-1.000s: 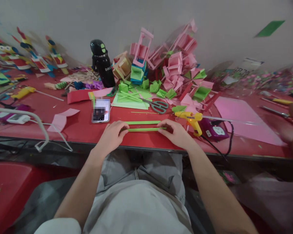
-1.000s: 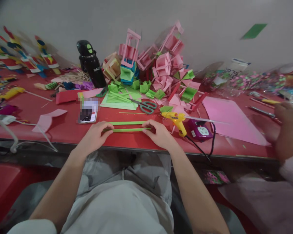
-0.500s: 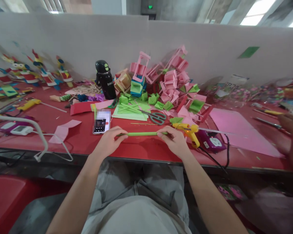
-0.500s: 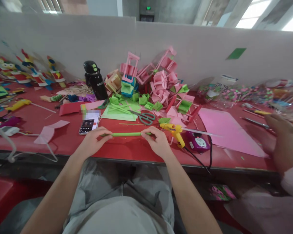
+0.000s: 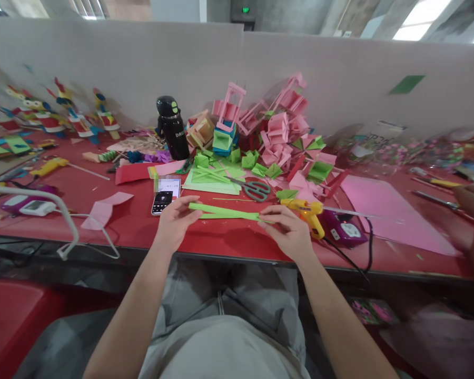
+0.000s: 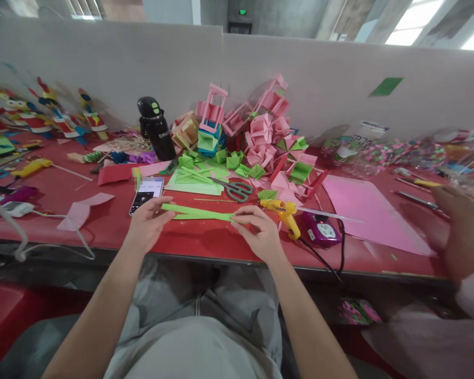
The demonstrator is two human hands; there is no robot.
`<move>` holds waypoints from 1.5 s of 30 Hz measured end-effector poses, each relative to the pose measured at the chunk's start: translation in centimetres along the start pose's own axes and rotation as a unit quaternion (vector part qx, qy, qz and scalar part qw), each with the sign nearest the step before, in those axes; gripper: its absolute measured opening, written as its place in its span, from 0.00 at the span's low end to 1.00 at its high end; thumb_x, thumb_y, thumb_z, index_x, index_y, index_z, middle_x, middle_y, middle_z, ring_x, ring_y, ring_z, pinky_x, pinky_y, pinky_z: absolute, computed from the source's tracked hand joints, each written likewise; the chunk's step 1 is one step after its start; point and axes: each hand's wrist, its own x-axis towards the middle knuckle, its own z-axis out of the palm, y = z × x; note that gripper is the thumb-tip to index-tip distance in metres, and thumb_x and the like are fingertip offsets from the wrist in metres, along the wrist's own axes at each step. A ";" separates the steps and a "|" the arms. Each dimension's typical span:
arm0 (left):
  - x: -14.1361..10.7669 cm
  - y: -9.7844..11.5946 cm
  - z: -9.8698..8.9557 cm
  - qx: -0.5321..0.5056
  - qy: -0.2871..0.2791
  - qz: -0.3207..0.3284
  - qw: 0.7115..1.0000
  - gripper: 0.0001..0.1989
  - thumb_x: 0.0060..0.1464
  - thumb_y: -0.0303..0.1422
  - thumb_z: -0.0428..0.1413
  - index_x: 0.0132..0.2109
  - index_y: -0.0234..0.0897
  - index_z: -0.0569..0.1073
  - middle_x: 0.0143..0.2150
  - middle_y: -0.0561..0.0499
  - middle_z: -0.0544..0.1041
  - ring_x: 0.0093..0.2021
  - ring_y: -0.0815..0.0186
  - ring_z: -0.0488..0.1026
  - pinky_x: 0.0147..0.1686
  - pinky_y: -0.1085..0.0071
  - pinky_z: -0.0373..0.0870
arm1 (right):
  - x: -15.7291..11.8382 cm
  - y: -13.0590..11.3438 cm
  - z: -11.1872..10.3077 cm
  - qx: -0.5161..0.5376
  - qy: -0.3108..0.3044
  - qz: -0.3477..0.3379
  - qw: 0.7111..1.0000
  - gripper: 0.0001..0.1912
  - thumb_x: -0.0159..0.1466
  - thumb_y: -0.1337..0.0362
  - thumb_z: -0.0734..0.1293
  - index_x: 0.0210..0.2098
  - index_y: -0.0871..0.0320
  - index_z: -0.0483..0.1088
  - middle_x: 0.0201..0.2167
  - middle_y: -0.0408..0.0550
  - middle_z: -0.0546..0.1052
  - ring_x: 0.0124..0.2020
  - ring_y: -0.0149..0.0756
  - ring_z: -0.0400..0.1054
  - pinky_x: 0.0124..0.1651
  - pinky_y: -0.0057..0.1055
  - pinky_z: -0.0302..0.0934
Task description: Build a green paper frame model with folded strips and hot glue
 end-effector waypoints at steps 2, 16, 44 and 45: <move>0.0 0.2 0.7 -0.062 0.006 -0.020 0.998 0.20 0.40 0.31 0.74 0.43 0.41 0.83 0.42 0.52 0.81 0.36 0.70 0.77 0.41 0.72 0.78 | -0.2 0.1 0.0 -0.009 0.004 0.001 1.000 0.08 0.65 0.69 0.72 0.41 0.50 0.80 0.43 0.47 0.79 0.44 0.37 0.75 0.50 0.37 0.71; 5.8 1.1 2.7 -0.034 0.051 -0.008 0.998 0.27 0.36 0.38 0.76 0.44 0.33 0.79 0.32 0.51 0.80 0.33 0.66 0.79 0.40 0.67 0.79 | 3.0 -0.2 2.4 0.067 -0.101 0.177 0.977 0.16 0.65 0.54 0.71 0.49 0.53 0.74 0.43 0.51 0.81 0.41 0.41 0.77 0.46 0.39 0.73; 15.1 -1.3 7.0 -0.100 0.020 -0.109 0.989 0.28 0.44 0.52 0.70 0.39 0.30 0.80 0.31 0.45 0.82 0.30 0.66 0.79 0.35 0.70 0.74 | 11.9 3.2 8.3 0.327 -0.012 0.370 0.869 0.27 0.58 0.38 0.71 0.26 0.54 0.64 0.14 0.36 0.65 0.13 0.25 0.56 0.17 0.27 0.50; 15.0 -1.3 6.9 -0.101 0.021 -0.112 0.988 0.27 0.44 0.51 0.70 0.38 0.30 0.80 0.30 0.45 0.82 0.29 0.67 0.78 0.34 0.72 0.73 | 12.1 3.4 8.1 0.319 -0.001 0.365 0.875 0.28 0.59 0.37 0.70 0.24 0.54 0.63 0.12 0.36 0.62 0.13 0.26 0.55 0.18 0.27 0.49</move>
